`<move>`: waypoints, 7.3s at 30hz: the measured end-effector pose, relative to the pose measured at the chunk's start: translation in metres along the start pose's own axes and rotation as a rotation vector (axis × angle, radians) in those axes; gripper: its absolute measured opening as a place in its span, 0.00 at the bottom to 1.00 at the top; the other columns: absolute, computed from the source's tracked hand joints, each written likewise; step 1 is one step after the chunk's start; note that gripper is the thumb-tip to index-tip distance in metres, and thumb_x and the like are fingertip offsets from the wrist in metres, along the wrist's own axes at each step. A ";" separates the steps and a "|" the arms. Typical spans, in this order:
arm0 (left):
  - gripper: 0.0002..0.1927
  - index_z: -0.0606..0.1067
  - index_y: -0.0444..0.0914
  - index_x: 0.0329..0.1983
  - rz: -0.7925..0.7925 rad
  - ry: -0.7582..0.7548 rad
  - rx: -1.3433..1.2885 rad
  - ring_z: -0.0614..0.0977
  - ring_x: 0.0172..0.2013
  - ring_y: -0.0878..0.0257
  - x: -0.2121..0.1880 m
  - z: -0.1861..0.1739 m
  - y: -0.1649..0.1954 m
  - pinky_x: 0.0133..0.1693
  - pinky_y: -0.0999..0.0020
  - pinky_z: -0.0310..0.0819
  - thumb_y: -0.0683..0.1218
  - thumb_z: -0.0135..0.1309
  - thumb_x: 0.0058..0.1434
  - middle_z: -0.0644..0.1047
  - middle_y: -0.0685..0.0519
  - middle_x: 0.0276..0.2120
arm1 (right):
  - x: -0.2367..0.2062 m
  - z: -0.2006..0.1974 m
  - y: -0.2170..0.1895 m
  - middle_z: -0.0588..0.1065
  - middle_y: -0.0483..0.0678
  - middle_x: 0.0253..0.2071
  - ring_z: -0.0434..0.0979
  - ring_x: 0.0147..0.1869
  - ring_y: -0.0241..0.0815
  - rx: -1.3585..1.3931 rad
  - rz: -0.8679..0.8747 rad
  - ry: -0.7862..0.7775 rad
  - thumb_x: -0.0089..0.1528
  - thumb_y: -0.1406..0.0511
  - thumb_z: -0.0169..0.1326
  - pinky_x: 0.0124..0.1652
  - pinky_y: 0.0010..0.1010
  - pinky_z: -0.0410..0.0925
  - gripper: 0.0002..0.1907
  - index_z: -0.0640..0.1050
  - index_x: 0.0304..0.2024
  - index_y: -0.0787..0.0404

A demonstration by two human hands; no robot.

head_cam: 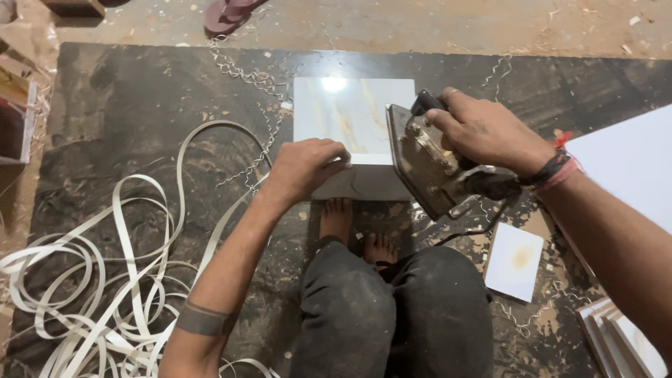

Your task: The person sits on the floor and applies white edge banding tape to the edges of marble-patterned particle board panels. They align the tape along a panel edge, press it with a heated edge-banding iron, then trim the excess tape ends with a small hand cutter and set finished panels on a stack.

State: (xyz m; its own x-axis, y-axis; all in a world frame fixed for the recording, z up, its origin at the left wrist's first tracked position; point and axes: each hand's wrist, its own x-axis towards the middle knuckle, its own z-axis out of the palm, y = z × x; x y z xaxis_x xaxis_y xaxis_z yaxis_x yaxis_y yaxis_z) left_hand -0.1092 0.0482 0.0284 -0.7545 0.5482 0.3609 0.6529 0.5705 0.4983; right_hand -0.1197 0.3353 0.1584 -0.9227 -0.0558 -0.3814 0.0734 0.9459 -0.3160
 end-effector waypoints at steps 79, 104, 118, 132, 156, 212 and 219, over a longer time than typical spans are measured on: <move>0.19 0.80 0.38 0.37 -0.442 0.053 -0.527 0.83 0.34 0.57 -0.053 0.016 -0.083 0.37 0.61 0.75 0.60 0.57 0.62 0.82 0.50 0.31 | 0.014 0.042 -0.140 0.79 0.55 0.29 0.82 0.33 0.52 -0.063 -0.161 0.023 0.72 0.53 0.45 0.36 0.44 0.71 0.22 0.72 0.51 0.66; 0.18 0.78 0.40 0.37 -0.435 0.071 -0.010 0.84 0.32 0.46 -0.056 -0.035 -0.037 0.36 0.48 0.75 0.59 0.55 0.63 0.81 0.44 0.27 | 0.008 0.047 -0.143 0.77 0.54 0.28 0.79 0.28 0.46 0.124 -0.112 -0.014 0.71 0.55 0.45 0.31 0.40 0.72 0.21 0.71 0.52 0.69; 0.29 0.70 0.36 0.63 -0.298 0.203 -0.512 0.76 0.55 0.43 -0.085 0.054 -0.073 0.53 0.54 0.69 0.52 0.60 0.60 0.76 0.40 0.55 | 0.009 0.047 -0.141 0.77 0.55 0.29 0.81 0.30 0.49 0.095 -0.143 -0.006 0.70 0.54 0.45 0.33 0.42 0.72 0.21 0.71 0.50 0.67; 0.20 0.75 0.40 0.49 -0.351 0.199 -0.635 0.85 0.40 0.51 -0.069 0.064 -0.065 0.40 0.60 0.75 0.55 0.62 0.60 0.81 0.46 0.38 | 0.007 0.037 -0.103 0.79 0.55 0.27 0.82 0.30 0.51 0.035 -0.122 0.006 0.69 0.52 0.47 0.34 0.43 0.73 0.22 0.71 0.48 0.67; 0.26 0.71 0.38 0.63 -0.450 0.198 -0.798 0.80 0.55 0.58 -0.076 0.055 -0.043 0.54 0.63 0.77 0.37 0.61 0.61 0.78 0.47 0.53 | -0.061 0.099 0.245 0.70 0.45 0.30 0.68 0.30 0.35 0.900 0.259 0.240 0.70 0.55 0.51 0.29 0.29 0.66 0.18 0.74 0.52 0.63; 0.17 0.79 0.38 0.50 -0.515 0.139 -0.613 0.88 0.46 0.57 -0.056 0.056 -0.035 0.44 0.65 0.80 0.51 0.62 0.62 0.85 0.46 0.41 | 0.059 0.072 0.104 0.72 0.54 0.64 0.70 0.68 0.52 0.000 -0.275 0.011 0.69 0.49 0.36 0.67 0.53 0.59 0.31 0.71 0.67 0.56; 0.18 0.72 0.35 0.57 -0.509 0.142 -0.630 0.82 0.50 0.53 -0.064 0.070 -0.049 0.51 0.60 0.76 0.44 0.57 0.66 0.80 0.45 0.49 | 0.080 0.163 -0.108 0.63 0.52 0.72 0.51 0.81 0.58 -0.176 -0.971 0.058 0.64 0.34 0.42 0.71 0.74 0.36 0.44 0.57 0.77 0.41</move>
State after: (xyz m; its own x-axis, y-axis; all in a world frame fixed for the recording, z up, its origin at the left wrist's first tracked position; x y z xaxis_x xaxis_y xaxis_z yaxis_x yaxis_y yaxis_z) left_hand -0.0885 0.0279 -0.0742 -0.9771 0.2078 0.0464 0.0999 0.2548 0.9618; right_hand -0.1393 0.1767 0.0205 -0.5702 -0.8213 0.0201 -0.7781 0.5320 -0.3339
